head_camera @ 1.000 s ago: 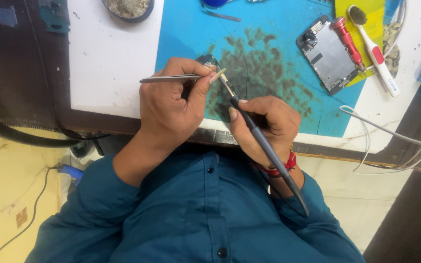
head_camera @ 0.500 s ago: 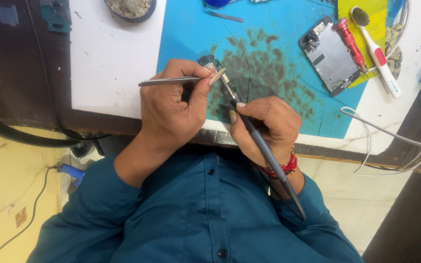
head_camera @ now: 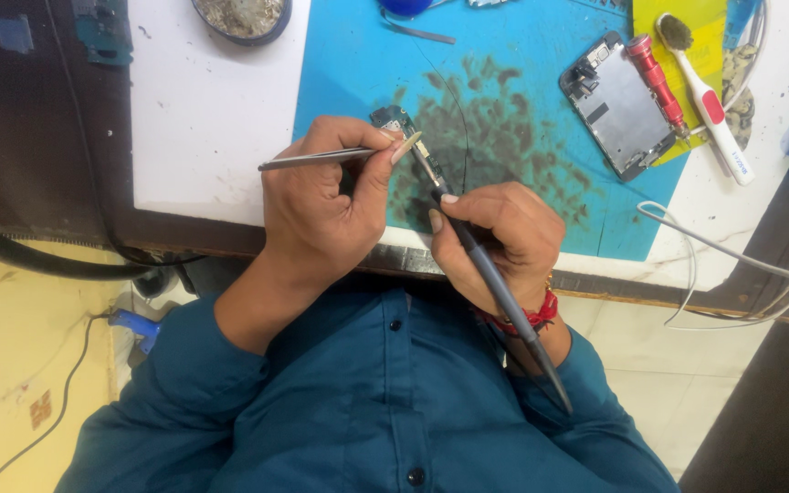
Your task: The person uses tweezers and a soldering iron to work on a small circuit board, then connects a charging cable to a red smartphone to test it. The person continues to solder components on the circuit board.
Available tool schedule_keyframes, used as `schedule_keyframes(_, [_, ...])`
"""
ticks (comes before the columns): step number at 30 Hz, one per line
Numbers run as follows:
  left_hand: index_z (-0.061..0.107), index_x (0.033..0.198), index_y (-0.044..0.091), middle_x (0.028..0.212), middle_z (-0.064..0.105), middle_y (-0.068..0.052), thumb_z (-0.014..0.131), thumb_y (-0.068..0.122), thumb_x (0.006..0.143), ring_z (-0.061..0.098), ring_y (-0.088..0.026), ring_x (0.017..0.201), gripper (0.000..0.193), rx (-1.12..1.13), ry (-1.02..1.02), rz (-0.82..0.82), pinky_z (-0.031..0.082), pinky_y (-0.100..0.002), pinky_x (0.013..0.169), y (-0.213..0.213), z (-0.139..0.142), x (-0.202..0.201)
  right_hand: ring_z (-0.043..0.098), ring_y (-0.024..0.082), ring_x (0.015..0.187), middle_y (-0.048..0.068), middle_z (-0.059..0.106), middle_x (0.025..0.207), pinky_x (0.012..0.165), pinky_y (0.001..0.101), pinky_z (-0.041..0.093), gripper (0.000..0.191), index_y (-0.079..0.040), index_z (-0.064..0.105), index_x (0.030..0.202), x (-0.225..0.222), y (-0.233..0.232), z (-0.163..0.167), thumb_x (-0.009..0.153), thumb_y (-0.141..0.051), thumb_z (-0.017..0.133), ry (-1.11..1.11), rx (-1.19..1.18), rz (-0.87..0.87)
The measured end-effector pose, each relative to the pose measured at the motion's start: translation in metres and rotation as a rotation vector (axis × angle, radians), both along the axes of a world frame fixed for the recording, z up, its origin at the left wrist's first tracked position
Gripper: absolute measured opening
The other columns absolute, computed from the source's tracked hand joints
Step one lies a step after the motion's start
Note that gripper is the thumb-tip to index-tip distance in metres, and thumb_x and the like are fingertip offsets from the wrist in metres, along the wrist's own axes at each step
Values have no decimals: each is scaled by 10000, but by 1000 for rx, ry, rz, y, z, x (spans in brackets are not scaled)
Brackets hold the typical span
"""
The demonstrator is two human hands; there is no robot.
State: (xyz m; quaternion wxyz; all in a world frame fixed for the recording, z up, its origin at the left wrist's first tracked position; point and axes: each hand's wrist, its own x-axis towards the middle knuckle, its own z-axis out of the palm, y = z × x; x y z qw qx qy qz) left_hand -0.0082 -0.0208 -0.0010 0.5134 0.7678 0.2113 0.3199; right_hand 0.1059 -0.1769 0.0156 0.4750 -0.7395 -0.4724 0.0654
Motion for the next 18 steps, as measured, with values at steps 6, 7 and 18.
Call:
schedule_keyframes(6, [598, 1114, 21, 1061, 763, -128, 692, 14, 1062, 795, -190, 941, 108, 1, 6, 2, 638, -266, 779, -1, 1, 0, 655, 204, 748, 100, 696, 873, 627, 276, 476, 240, -25, 705, 1007, 0, 0, 0, 810, 37, 828, 2, -3, 3])
schedule_keyframes(7, [598, 1112, 21, 1062, 764, -127, 694, 15, 1060, 794, -189, 937, 110, 2, 11, 6, 636, -275, 789, -1, 1, -1, 654, 206, 750, 100, 696, 875, 630, 278, 476, 242, -24, 705, 1012, 0, 0, 0, 813, 37, 828, 3, -2, 4])
schedule_keyframes(18, [597, 1107, 22, 1065, 764, -125, 694, 12, 1057, 796, -184, 930, 110, -15, 13, 2, 640, -272, 777, -1, 0, -1, 650, 205, 738, 100, 693, 865, 623, 276, 470, 240, -26, 706, 1004, 0, -1, 0, 805, 37, 826, 10, -2, 2])
